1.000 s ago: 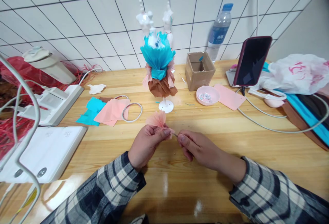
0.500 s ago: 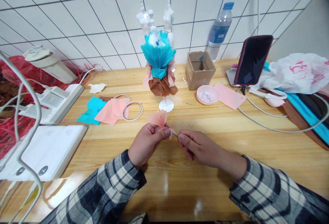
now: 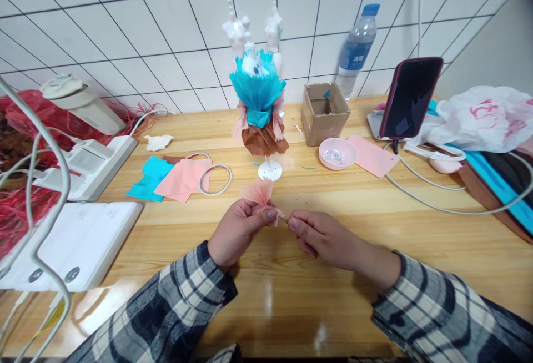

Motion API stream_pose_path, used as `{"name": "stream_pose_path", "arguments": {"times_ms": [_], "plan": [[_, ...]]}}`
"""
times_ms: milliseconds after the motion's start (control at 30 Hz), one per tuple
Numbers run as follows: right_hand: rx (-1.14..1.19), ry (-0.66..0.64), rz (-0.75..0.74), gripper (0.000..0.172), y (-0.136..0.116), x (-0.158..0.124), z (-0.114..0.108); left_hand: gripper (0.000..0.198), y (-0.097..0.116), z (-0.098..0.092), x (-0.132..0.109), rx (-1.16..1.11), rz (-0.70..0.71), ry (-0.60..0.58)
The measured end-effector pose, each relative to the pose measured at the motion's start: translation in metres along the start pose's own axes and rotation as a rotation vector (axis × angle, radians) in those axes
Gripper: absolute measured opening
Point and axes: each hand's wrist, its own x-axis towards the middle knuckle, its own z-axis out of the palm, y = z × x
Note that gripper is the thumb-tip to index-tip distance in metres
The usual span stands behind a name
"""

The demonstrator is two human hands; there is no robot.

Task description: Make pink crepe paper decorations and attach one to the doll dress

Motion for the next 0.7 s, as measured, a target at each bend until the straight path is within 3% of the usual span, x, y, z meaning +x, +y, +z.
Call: {"name": "stream_pose_path", "arguments": {"times_ms": [433, 567, 700], "plan": [[-0.065, 0.034, -0.031, 0.042, -0.004, 0.0, -0.004, 0.022, 0.001, 0.0, 0.002, -0.091, 0.006, 0.067], [-0.01, 0.162, -0.075, 0.036, -0.007, -0.001, -0.009, 0.022, 0.002, 0.0, 0.001, -0.111, 0.025, 0.052], [0.033, 0.308, 0.0, 0.036, -0.008, -0.001, -0.01, 0.022, 0.003, 0.001, -0.002, 0.013, 0.027, -0.014]]}}
